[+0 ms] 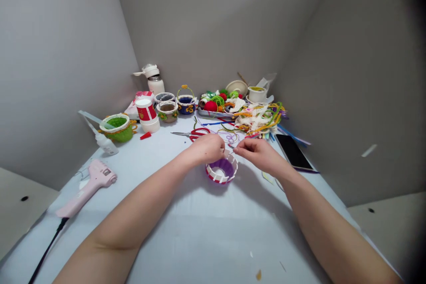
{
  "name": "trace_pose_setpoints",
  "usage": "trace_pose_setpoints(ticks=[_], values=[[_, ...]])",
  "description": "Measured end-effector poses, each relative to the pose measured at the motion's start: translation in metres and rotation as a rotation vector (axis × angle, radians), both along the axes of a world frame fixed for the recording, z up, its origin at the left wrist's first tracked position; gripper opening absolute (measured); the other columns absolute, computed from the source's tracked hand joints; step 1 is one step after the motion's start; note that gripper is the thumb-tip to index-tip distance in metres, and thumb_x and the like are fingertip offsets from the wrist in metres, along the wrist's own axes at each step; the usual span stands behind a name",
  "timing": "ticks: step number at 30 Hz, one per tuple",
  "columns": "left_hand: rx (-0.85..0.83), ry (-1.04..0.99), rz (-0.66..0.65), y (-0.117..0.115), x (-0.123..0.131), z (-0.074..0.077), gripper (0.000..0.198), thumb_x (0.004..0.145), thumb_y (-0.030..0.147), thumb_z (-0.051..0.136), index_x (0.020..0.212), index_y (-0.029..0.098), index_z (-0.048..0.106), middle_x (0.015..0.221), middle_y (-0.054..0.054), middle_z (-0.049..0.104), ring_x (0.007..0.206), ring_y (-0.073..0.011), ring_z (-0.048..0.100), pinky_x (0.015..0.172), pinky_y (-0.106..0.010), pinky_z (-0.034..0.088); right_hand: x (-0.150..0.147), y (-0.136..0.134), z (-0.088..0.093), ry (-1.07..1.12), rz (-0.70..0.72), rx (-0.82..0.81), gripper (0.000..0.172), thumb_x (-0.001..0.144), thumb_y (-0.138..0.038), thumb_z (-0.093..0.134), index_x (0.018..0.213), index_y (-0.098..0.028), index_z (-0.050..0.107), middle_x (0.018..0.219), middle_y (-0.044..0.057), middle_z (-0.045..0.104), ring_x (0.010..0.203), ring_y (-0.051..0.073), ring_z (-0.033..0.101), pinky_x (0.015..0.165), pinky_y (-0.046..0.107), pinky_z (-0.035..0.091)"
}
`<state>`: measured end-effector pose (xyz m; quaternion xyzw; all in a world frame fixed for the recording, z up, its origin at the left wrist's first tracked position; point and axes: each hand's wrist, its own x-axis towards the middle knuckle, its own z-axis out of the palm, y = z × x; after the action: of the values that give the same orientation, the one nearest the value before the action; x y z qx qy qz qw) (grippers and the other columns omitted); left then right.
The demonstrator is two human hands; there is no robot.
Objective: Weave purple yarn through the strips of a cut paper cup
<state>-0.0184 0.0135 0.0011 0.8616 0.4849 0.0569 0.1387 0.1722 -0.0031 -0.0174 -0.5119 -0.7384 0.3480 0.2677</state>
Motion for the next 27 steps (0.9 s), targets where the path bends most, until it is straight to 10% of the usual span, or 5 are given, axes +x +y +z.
trace_pose_setpoints(ticks=[8,17,27], values=[[-0.031,0.015,0.01,-0.001,-0.001,0.004,0.024,0.072,0.032,0.052,0.077,0.02,0.071,0.072,-0.007,0.068,0.063,-0.0171,0.056,0.056,-0.026,0.037,-0.023,-0.007,0.025,-0.349,0.167,0.268,0.022,0.083,-0.031,0.055,0.068,-0.017,0.061,0.061,0.0,0.058,0.056,0.011,0.046,0.052,0.022,0.03],[-0.018,0.025,-0.006,-0.001,0.0,0.004,0.022,0.071,0.027,0.053,0.076,0.018,0.073,0.075,-0.008,0.07,0.063,-0.0162,0.056,0.054,-0.025,0.036,0.012,-0.001,0.04,-0.476,0.298,0.137,0.025,0.086,-0.035,0.049,0.078,-0.018,0.064,0.067,0.001,0.06,0.059,0.011,0.048,0.053,0.022,0.033],[-0.029,0.175,-0.046,-0.007,-0.005,0.015,0.021,0.069,0.021,0.051,0.075,0.019,0.071,0.075,-0.007,0.069,0.065,-0.0169,0.057,0.051,-0.026,0.033,0.007,0.019,0.003,-0.49,0.443,-0.089,0.02,0.077,-0.029,0.051,0.074,-0.015,0.065,0.066,0.0,0.061,0.059,0.011,0.047,0.052,0.021,0.032]])
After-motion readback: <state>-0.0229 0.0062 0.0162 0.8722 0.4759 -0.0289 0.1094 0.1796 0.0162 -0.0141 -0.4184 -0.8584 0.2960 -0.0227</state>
